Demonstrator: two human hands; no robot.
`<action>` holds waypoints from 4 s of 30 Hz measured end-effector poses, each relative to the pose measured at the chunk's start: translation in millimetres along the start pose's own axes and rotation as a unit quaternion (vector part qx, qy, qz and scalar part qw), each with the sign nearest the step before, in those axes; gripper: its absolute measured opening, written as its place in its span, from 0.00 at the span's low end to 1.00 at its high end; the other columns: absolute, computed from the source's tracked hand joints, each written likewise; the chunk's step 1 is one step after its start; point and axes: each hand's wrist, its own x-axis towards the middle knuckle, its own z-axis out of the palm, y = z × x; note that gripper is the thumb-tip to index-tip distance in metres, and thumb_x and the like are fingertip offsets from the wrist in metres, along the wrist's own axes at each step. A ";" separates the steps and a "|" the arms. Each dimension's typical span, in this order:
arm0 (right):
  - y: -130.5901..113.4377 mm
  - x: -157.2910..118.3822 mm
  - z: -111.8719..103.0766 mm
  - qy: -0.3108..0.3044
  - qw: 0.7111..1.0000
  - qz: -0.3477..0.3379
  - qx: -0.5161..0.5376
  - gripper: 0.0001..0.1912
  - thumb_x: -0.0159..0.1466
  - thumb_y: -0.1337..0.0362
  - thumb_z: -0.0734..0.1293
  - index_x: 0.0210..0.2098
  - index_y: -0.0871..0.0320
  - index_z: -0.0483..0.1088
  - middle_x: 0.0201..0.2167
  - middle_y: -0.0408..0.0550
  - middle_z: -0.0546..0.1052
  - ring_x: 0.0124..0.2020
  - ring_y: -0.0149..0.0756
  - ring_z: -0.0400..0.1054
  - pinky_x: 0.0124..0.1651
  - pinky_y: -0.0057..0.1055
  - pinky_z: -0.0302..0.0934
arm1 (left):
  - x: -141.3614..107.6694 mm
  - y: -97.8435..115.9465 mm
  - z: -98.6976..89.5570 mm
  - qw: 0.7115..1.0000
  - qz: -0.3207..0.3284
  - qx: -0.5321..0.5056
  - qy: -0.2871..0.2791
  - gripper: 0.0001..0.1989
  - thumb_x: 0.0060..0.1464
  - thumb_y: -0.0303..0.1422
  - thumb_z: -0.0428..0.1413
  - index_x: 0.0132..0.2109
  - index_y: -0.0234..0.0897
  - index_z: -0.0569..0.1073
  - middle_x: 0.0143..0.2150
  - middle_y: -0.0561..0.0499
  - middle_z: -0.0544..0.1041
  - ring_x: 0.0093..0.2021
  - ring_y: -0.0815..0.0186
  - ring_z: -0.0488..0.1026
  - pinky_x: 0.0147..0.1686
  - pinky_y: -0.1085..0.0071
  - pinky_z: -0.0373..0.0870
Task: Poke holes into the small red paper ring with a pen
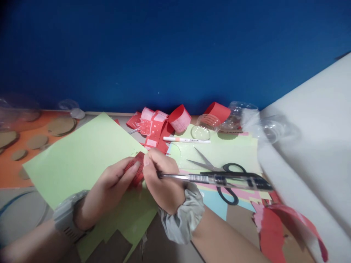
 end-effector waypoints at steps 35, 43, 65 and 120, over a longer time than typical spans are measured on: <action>-3.5 -0.6 -1.7 -0.012 0.998 -0.043 -0.044 0.14 0.67 0.68 0.56 0.23 0.58 0.56 0.19 0.37 0.57 0.22 0.25 0.53 0.25 0.24 0.49 | -0.5 0.0 -0.1 1.000 -0.003 -0.002 -0.001 0.17 0.67 0.37 0.44 0.29 0.36 0.63 0.25 0.58 0.66 0.27 0.73 0.62 0.31 0.76 0.59; -1.3 -3.5 -0.8 -0.002 0.999 -0.019 0.030 0.14 0.68 0.67 0.56 0.24 0.57 0.57 0.20 0.39 0.59 0.22 0.28 0.54 0.26 0.27 0.49 | -1.4 -0.2 -0.1 1.000 -0.001 -0.012 0.005 0.16 0.67 0.37 0.44 0.30 0.36 0.64 0.25 0.57 0.68 0.28 0.72 0.64 0.32 0.75 0.61; 1.9 -2.8 4.1 0.153 0.967 0.017 0.202 0.16 0.69 0.65 0.58 0.24 0.57 0.59 0.22 0.42 0.61 0.24 0.31 0.54 0.28 0.31 0.47 | -7.9 6.9 -3.6 0.994 0.037 -0.106 0.015 0.18 0.66 0.38 0.46 0.30 0.34 0.70 0.30 0.51 0.76 0.31 0.70 0.72 0.36 0.75 0.68; 5.5 2.7 1.4 0.045 0.990 0.013 0.132 0.17 0.70 0.66 0.56 0.23 0.57 0.55 0.21 0.39 0.59 0.25 0.28 0.54 0.30 0.28 0.50 | -3.4 -2.3 0.0 0.999 0.016 0.043 0.011 0.17 0.67 0.36 0.44 0.29 0.37 0.64 0.23 0.57 0.67 0.25 0.72 0.63 0.30 0.75 0.59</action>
